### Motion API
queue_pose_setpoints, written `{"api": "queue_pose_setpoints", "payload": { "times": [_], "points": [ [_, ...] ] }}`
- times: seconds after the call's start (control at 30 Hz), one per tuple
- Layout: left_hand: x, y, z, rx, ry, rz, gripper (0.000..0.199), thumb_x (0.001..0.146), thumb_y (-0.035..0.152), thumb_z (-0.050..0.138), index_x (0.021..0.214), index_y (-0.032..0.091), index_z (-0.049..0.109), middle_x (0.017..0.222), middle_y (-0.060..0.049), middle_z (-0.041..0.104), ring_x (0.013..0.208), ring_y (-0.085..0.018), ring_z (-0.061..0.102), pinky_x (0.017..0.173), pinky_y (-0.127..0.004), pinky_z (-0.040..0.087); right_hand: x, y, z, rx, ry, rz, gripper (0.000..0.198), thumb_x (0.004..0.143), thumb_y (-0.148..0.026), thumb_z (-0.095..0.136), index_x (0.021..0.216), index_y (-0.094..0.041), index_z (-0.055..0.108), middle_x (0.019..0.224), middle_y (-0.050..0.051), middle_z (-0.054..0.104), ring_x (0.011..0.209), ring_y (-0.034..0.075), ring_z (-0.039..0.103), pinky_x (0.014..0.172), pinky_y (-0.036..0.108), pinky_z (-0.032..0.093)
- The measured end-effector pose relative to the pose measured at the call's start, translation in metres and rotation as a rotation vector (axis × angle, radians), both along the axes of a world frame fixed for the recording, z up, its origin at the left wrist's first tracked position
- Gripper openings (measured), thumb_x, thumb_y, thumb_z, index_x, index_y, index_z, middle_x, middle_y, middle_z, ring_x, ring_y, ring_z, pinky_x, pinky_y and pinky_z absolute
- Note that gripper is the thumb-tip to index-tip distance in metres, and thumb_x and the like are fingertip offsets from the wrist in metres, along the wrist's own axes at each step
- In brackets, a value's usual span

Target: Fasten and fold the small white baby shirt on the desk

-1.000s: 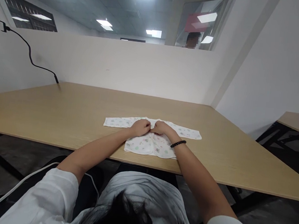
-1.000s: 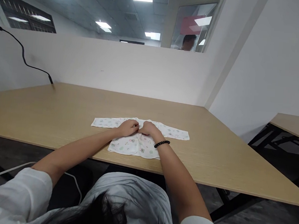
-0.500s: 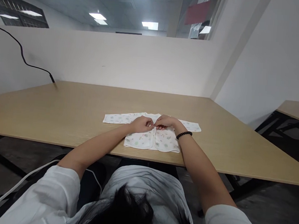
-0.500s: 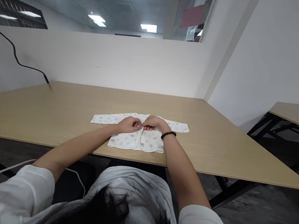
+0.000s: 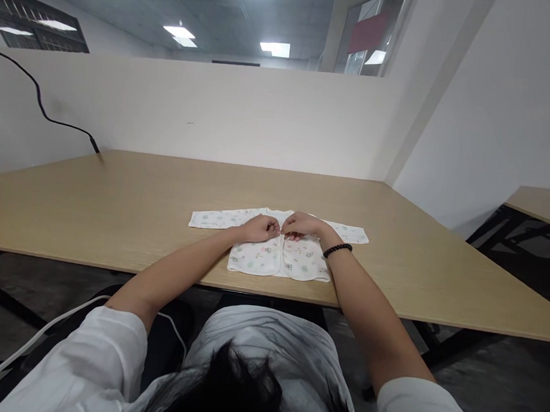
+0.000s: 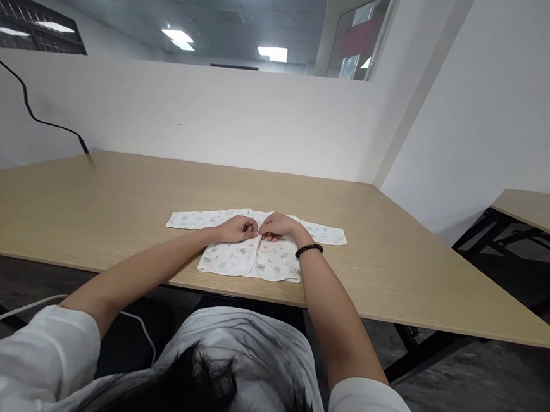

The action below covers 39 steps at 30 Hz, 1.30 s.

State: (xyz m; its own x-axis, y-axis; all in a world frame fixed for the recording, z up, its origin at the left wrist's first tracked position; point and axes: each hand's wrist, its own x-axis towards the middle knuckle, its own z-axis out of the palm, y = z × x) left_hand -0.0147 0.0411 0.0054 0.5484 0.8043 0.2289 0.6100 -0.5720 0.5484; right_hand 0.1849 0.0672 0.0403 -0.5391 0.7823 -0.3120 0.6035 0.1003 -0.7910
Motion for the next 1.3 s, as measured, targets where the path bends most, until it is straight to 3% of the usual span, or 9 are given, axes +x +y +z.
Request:
{"api": "queue_pose_setpoints", "payload": {
  "times": [0.23, 0.6, 0.93, 1.3],
  "points": [
    [0.001, 0.0, 0.001, -0.012, -0.019, 0.011, 0.023, 0.08, 0.039, 0.06, 0.076, 0.016, 0.064, 0.068, -0.002, 0.061, 0.063, -0.015, 0.052, 0.059, -0.025, 0.037, 0.004, 0.001, -0.002, -0.011, 0.041, 0.017, 0.022, 0.068, -0.028, 0.08, 0.08, -0.012, 0.072, 0.085, 0.01, 0.073, 0.066, 0.014, 0.067, 0.06, 0.021, 0.056],
    [-0.001, 0.003, 0.0, -0.065, -0.069, -0.002, 0.027, 0.075, 0.041, 0.065, 0.071, 0.015, 0.064, 0.066, -0.002, 0.06, 0.06, -0.014, 0.05, 0.058, -0.024, 0.036, 0.001, 0.001, -0.004, 0.09, 0.008, -0.009, 0.013, 0.067, -0.019, 0.074, 0.079, -0.013, 0.072, 0.075, 0.005, 0.07, 0.057, 0.01, 0.06, 0.053, 0.018, 0.049],
    [-0.002, -0.001, 0.002, -0.104, -0.101, 0.013, 0.022, 0.076, 0.034, 0.057, 0.071, 0.014, 0.065, 0.068, -0.003, 0.061, 0.06, -0.014, 0.05, 0.058, -0.025, 0.036, -0.006, 0.0, -0.012, 0.19, 0.005, 0.035, 0.007, 0.062, -0.012, 0.065, 0.067, -0.016, 0.062, 0.055, -0.003, 0.058, 0.046, 0.009, 0.048, 0.043, 0.02, 0.037],
    [0.0, -0.004, 0.009, -0.134, -0.083, 0.01, 0.009, 0.067, 0.023, 0.058, 0.064, 0.015, 0.058, 0.064, 0.0, 0.057, 0.06, -0.013, 0.048, 0.058, -0.024, 0.033, 0.0, 0.0, -0.006, 0.142, 0.046, 0.046, 0.008, 0.065, -0.019, 0.068, 0.072, -0.015, 0.066, 0.069, 0.003, 0.066, 0.056, 0.012, 0.057, 0.051, 0.02, 0.046]
  ]
}}
